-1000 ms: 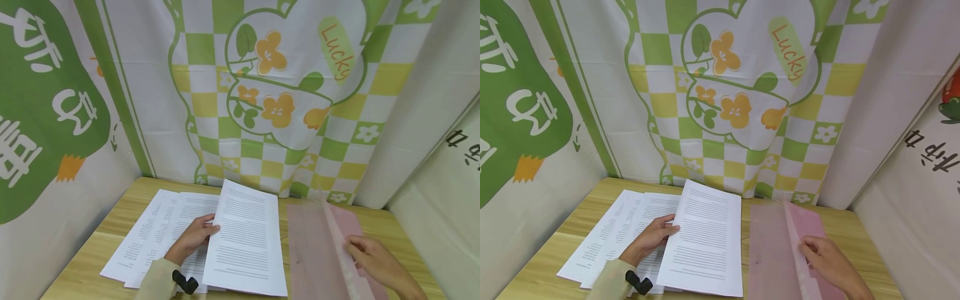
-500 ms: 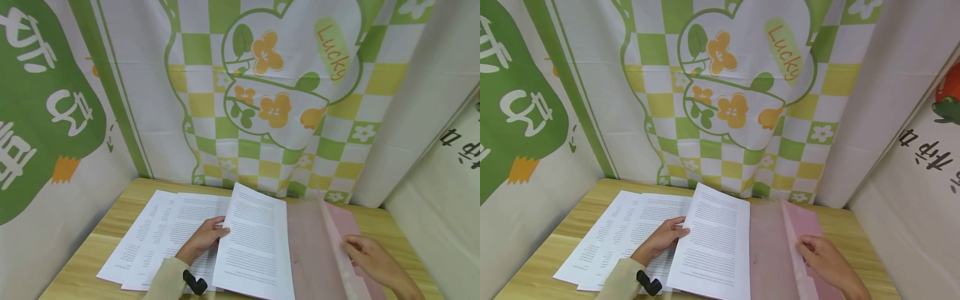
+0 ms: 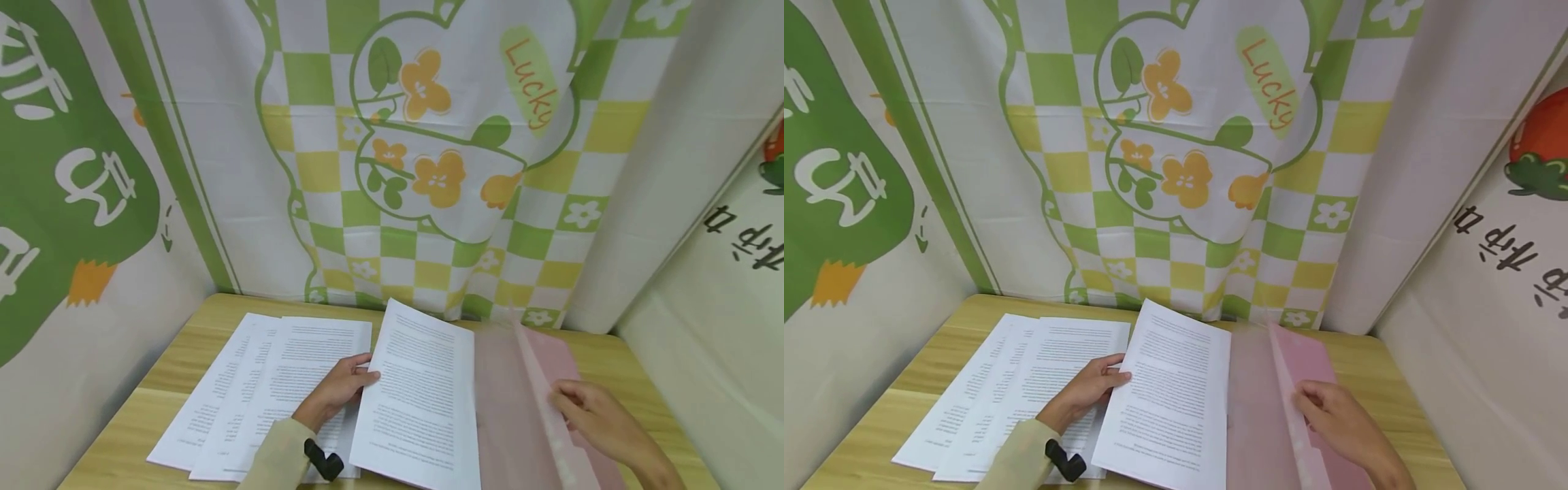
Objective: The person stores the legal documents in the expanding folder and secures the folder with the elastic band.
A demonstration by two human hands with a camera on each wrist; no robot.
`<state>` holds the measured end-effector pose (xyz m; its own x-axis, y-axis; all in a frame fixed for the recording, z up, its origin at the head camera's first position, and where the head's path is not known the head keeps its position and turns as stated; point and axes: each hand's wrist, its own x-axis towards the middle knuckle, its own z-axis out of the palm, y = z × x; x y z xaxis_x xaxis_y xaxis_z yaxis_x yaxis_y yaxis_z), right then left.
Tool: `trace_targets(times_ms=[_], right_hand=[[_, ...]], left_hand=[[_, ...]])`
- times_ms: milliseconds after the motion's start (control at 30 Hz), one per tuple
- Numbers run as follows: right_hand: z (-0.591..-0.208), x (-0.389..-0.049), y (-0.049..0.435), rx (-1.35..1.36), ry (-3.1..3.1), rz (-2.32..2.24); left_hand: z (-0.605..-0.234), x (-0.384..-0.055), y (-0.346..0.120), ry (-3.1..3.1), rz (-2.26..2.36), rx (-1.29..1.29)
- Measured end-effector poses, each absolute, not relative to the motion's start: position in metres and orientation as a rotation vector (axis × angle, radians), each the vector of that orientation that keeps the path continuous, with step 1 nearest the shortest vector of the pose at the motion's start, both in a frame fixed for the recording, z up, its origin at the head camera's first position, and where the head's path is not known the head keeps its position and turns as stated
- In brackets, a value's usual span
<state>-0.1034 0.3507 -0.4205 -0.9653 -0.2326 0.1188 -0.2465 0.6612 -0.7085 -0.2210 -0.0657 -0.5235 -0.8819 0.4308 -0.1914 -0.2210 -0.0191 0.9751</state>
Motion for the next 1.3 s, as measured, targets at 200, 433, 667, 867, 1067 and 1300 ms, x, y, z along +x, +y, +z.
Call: trace_targets(times_ms=[200,433,667,867,1067,1300], right_hand=[[-0.421,-0.104,0.352,0.402,-2.851,1.223],[-0.420,-0.105,0.352,0.432,-2.841,1.213],[-0.419,-0.106,0.352,0.429,-2.847,1.212],[-0.420,-0.105,0.352,0.431,-2.844,1.232],[-0.421,-0.106,0.352,0.444,-2.837,1.207],[-0.421,-0.106,0.353,0.438,-2.840,1.224]], left_hand=[[-0.520,-0.222,-0.066,1.828,1.950,0.227],[-0.517,-0.226,-0.067,1.829,1.958,0.251],[-0.516,-0.230,-0.065,1.855,1.942,0.306],[-0.515,-0.231,-0.063,1.864,1.927,0.364],[-0.515,-0.230,-0.065,1.831,1.945,0.363],[-0.516,-0.231,-0.063,1.804,1.952,0.351]])
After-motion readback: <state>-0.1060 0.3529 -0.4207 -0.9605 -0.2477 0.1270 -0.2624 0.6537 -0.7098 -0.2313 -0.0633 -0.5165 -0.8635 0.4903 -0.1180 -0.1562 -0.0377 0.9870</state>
